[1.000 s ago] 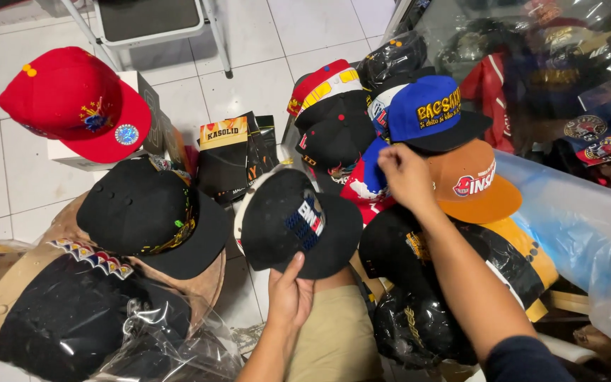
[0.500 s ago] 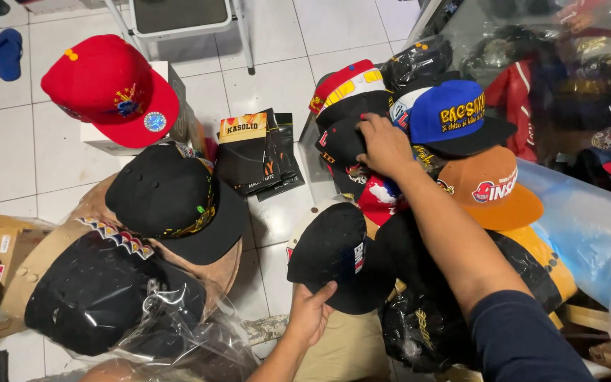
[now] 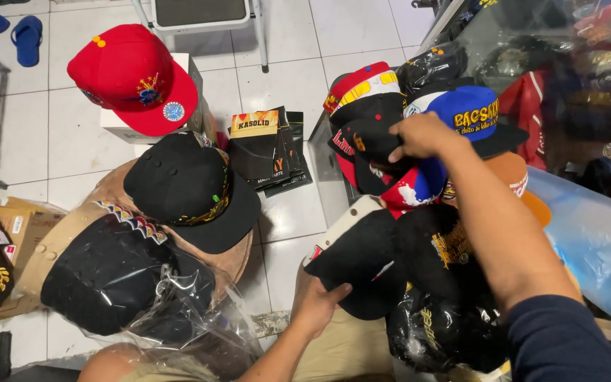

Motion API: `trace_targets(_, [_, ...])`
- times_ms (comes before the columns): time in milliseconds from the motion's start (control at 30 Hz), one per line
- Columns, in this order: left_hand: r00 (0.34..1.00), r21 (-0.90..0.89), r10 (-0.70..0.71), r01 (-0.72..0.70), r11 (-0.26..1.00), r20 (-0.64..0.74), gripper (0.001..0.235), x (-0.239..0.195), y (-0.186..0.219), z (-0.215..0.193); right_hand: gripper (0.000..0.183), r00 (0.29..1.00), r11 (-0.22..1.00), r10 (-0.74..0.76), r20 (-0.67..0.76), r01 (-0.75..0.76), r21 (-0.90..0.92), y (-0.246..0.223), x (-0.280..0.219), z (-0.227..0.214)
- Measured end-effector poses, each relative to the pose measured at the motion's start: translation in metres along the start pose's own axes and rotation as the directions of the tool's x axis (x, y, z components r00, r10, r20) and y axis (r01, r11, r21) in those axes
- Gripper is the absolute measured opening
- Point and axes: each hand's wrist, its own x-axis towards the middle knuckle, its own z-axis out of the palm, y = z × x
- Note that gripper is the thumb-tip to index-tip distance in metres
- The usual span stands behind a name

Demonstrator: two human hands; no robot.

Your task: The person sits on the floor and sorts through a pile of baseball caps. They pick up individual caps, briefly inspect them, and place them back into the pile or onto a nearby stack. The person handles multiple caps of different colors and designs throughout the clip.

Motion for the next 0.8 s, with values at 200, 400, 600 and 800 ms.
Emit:
trace_targets(200, [0.935,0.818,0.335,-0.283,0.501,0.118,0.073,-0.039,0.058,0.033,0.04,0.977,0.969,-0.033,-0.213,0.083,0.233,0.026,-0.046,-0.045])
trace_targets(400, [0.979,0.808,0.202,-0.142,0.572,0.029,0.025,-0.01,0.012,0.0,0.032,0.933,0.919,-0.058,-0.356,0.189,0.346,0.019,-0.077,-0.06])
trace_targets(600, [0.962,0.486,0.263,-0.265,0.833,0.074,0.035,-0.011,-0.004,-0.018,0.023,0.905,0.869,0.016,-0.425,0.198,0.454,-0.003,-0.097,-0.061])
trace_targets(800, [0.922,0.138,0.342,-0.368,0.919,0.18,0.046,-0.037,0.001,-0.031,0.016,0.867,0.579,0.006,-0.498,0.403,0.709,-0.017,-0.103,-0.06])
